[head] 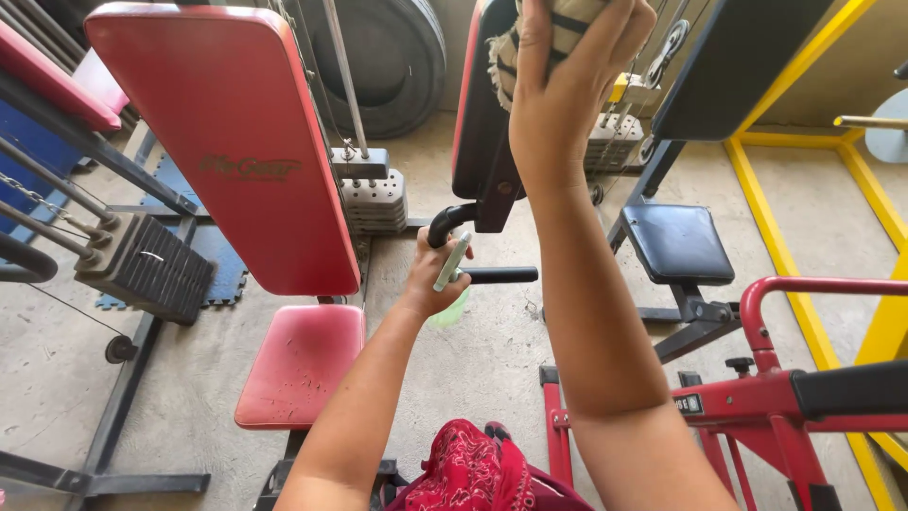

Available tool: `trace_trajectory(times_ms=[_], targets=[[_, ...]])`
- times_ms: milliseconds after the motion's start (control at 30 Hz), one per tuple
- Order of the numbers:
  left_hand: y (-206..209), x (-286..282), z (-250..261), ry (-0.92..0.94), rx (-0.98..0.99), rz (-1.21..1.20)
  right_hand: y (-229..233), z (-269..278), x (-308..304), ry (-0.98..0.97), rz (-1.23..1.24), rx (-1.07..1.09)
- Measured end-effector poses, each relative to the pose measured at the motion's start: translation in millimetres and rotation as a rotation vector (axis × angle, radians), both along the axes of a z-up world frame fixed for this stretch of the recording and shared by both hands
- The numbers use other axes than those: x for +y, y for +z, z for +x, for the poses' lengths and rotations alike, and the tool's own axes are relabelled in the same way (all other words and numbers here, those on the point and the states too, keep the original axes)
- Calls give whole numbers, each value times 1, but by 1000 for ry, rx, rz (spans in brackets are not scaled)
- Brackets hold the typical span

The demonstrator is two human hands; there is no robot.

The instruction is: Cleaning and wiping down various gym machines and benches with a spray bottle and cloth.

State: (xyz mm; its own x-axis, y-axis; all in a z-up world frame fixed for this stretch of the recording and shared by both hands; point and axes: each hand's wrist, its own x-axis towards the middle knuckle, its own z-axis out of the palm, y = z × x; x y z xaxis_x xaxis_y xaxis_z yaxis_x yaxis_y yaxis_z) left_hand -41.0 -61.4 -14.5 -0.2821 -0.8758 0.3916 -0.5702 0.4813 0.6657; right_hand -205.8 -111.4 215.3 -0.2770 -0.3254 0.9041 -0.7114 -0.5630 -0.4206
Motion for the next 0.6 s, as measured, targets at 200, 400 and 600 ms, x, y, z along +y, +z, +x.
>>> trace_trajectory(times_ms=[200, 400, 600], targets=[[-10, -5, 0, -40, 34, -66, -76, 12, 24, -166, 23, 78], [-17, -6, -1, -39, 42, -117, -182, 13, 61, -57, 272, 126], [-18, 4, 3, -60, 73, -109, -183, -1, 100, 132, 606, -32]])
